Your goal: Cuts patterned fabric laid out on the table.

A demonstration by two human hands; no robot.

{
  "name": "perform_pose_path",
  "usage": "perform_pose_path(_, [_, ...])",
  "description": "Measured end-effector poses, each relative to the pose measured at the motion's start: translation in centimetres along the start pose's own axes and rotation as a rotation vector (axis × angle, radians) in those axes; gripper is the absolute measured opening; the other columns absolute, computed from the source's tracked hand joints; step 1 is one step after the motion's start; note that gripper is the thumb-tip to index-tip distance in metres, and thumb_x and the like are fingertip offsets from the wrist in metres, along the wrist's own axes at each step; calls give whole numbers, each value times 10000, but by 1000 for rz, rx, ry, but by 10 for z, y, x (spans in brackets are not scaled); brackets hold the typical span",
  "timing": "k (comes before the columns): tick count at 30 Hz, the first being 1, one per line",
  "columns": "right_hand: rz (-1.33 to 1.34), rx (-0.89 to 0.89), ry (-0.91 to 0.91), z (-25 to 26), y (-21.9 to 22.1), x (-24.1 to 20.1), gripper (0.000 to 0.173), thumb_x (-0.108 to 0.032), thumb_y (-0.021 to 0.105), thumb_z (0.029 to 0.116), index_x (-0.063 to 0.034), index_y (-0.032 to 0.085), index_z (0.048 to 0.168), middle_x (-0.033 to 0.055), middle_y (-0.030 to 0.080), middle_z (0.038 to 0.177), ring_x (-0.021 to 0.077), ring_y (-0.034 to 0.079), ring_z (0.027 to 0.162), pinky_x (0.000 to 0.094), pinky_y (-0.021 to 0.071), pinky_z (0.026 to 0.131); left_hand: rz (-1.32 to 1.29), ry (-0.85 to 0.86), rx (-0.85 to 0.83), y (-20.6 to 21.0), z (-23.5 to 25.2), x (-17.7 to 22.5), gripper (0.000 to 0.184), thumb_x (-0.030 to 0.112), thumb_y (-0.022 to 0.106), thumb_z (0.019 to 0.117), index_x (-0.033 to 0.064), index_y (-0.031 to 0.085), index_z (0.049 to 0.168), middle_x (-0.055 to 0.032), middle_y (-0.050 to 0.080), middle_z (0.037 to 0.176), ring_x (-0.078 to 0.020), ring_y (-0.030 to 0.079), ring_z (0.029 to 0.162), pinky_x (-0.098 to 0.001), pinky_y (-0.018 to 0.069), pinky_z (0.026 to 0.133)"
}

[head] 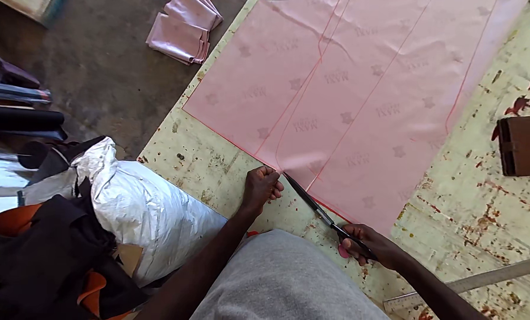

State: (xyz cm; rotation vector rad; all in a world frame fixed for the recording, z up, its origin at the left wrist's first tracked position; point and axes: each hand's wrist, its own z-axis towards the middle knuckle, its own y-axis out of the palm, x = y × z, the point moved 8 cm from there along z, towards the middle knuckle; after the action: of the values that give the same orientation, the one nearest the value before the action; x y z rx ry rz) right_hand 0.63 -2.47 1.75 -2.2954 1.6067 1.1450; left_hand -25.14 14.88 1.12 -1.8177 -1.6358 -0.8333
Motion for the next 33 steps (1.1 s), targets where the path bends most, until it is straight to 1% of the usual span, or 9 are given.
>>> perform_pose_path(4, [0, -14, -3, -2, 1, 0, 577, -673, 775, 791, -126, 636, 914, 8, 599, 679, 91, 568, 506, 231, 501, 473, -4, -7, 0, 0, 1, 0, 184, 142, 579, 1052, -34, 629, 1037, -144, 708, 690, -156, 636, 471, -248, 495, 403])
perform_pose_path(7, [3, -15, 1, -5, 2, 3, 570, -673, 774, 792, -135, 627, 912, -10, 598, 689, 71, 564, 508, 214, 497, 473, -3, -3, 1, 0, 2, 0, 183, 136, 573, 1053, -36, 628, 1025, -145, 707, 689, -159, 635, 469, -251, 495, 404])
perform_pose_path(10, [19, -6, -2, -6, 4, 5, 572, -673, 776, 789, -135, 627, 916, -7, 598, 696, 73, 561, 510, 215, 492, 468, 14, 5, 2, 0, 2, 0, 185, 140, 570, 1054, -33, 625, 1019, -137, 706, 684, -157, 637, 472, -251, 501, 412])
perform_pose_path(13, [14, -2, -9, -2, 4, 4, 587, -692, 767, 782, -137, 635, 918, 0, 623, 716, 77, 568, 517, 219, 491, 464, 29, 7, -4, 0, 2, 0, 187, 144, 566, 1057, -31, 625, 1027, -134, 708, 689, -158, 638, 477, -253, 502, 417])
perform_pose_path(20, [-24, 0, 10, 5, 1, -5, 597, -692, 772, 777, -126, 631, 908, 21, 617, 689, 90, 570, 510, 221, 491, 472, 17, 1, -3, 0, 2, 0, 182, 145, 581, 1050, -30, 620, 1019, -136, 703, 682, -159, 636, 470, -252, 499, 406])
perform_pose_path(23, [4, 22, 18, 6, 2, -1, 559, -653, 792, 786, -125, 631, 875, 12, 576, 629, 87, 542, 470, 227, 481, 449, 26, 1, 1, 0, 2, -1, 184, 148, 582, 1050, -29, 620, 1018, -137, 705, 685, -165, 635, 467, -256, 497, 402])
perform_pose_path(25, [17, 29, 9, 7, 4, 0, 528, -619, 794, 805, -120, 633, 868, 17, 589, 625, 85, 540, 456, 227, 476, 435, 37, 6, 1, 0, 2, -1, 188, 151, 580, 1050, -30, 620, 1019, -137, 704, 683, -168, 635, 466, -260, 501, 405])
perform_pose_path(27, [24, 34, 8, 6, 7, 0, 527, -617, 798, 801, -122, 626, 863, 15, 588, 630, 84, 544, 462, 226, 478, 437, 35, 6, 4, 0, 2, 0, 186, 146, 579, 1051, -33, 620, 1019, -141, 704, 683, -170, 636, 468, -262, 503, 407])
perform_pose_path(33, [6, 36, 1, 6, 14, -8, 587, -677, 772, 789, -125, 625, 924, 8, 586, 670, 88, 567, 508, 220, 496, 477, 41, 7, -9, 0, 4, 0, 179, 137, 566, 1055, -29, 614, 1009, -137, 703, 679, -163, 629, 457, -258, 491, 393])
